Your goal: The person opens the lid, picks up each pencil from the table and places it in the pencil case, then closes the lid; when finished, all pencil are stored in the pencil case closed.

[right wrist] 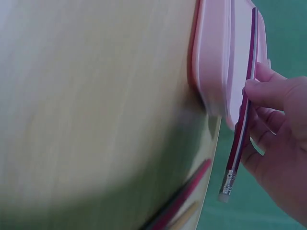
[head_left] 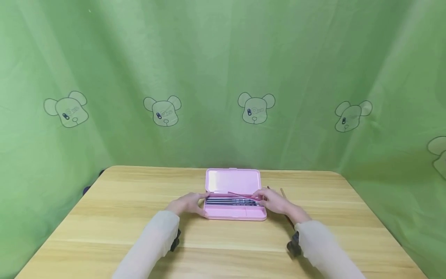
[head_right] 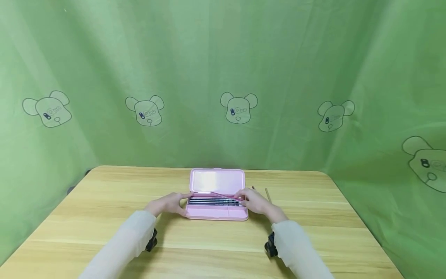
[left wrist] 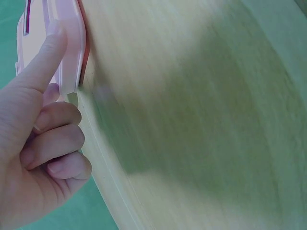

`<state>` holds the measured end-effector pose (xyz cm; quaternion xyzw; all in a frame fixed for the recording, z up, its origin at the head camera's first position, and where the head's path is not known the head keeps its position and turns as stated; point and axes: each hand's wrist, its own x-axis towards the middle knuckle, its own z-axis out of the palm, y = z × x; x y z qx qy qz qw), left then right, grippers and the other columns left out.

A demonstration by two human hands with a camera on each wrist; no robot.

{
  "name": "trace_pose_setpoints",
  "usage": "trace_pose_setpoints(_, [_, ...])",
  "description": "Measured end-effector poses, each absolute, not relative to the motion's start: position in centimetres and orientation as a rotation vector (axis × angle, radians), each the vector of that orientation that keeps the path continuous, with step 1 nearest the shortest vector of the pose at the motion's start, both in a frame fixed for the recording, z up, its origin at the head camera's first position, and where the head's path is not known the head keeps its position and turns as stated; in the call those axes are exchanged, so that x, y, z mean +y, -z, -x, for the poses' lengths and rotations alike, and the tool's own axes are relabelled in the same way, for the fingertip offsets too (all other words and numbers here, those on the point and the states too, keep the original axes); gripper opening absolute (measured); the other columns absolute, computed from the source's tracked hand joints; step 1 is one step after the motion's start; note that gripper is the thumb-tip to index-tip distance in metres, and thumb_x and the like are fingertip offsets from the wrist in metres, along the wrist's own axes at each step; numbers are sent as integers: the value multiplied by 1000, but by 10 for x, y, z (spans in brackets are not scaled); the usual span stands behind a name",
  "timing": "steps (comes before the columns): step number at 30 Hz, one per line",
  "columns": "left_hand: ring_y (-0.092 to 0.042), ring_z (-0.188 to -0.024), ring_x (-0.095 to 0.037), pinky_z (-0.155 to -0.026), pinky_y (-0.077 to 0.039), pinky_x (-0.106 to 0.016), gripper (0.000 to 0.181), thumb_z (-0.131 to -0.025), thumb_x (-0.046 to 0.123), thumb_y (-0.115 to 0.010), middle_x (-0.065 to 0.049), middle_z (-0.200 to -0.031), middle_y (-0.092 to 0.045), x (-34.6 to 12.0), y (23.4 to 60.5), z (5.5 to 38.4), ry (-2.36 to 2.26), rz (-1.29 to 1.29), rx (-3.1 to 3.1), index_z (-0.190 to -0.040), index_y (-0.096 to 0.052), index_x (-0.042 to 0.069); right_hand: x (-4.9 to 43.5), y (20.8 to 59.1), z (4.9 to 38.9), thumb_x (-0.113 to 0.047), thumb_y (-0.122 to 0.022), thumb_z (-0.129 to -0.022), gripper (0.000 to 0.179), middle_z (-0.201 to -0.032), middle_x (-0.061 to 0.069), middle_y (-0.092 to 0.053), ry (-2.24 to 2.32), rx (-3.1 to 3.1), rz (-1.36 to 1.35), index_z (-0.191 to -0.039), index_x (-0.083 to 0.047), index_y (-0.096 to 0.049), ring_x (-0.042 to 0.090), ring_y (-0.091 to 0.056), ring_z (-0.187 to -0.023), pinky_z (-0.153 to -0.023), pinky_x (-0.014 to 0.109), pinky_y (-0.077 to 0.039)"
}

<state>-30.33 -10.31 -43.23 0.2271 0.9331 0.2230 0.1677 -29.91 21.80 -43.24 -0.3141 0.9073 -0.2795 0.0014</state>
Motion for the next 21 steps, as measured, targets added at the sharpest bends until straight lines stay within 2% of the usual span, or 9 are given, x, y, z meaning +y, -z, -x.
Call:
trace_pose_setpoints(2, [-36, -128, -36, -106, -30, -46, 85, -69, 33, -77, -19, -140, -38, -103, 432, 303, -626, -650, 2654, -140, -36, 12, 211, 434, 301, 7, -56, -80, 23, -87, 9, -60, 868, 2823, 1023, -102, 3, -63, 20, -54, -82, -76, 33, -48])
trace_pose_setpoints(6, [-36, -128, -37, -106, -30, -47, 86, -69, 33, -77, -20, -140, -38, -103, 431, 303, -623, -653, 2650, -140, -35, 11, 198, 436, 304, 9, -54, -80, 26, -93, 10, -61, 835, 2806, 1063, -103, 3, -63, 25, -58, -89, -83, 40, -49])
trace_pose_setpoints(13, [-38, -127, -35, -106, -31, -46, 87, -68, 34, -78, -21, -139, -39, -103, 431, 304, -603, -652, 2661, -141, -35, 11, 181, 439, 308, 8, -56, -79, 26, -86, 5, -60, 752, 2836, 1116, -102, -2, -66, 19, -57, -82, -77, 34, -50])
trace_pose_setpoints(21, [-37, -127, -36, -105, -32, -46, 88, -68, 35, -77, -21, -140, -37, -102, 429, 304, -590, -629, 2658, -141, -34, 12, 166, 443, 313, 9, -56, -79, 27, -84, 7, -61, 731, 2810, 1171, -102, 1, -66, 18, -56, -79, -77, 32, -50])
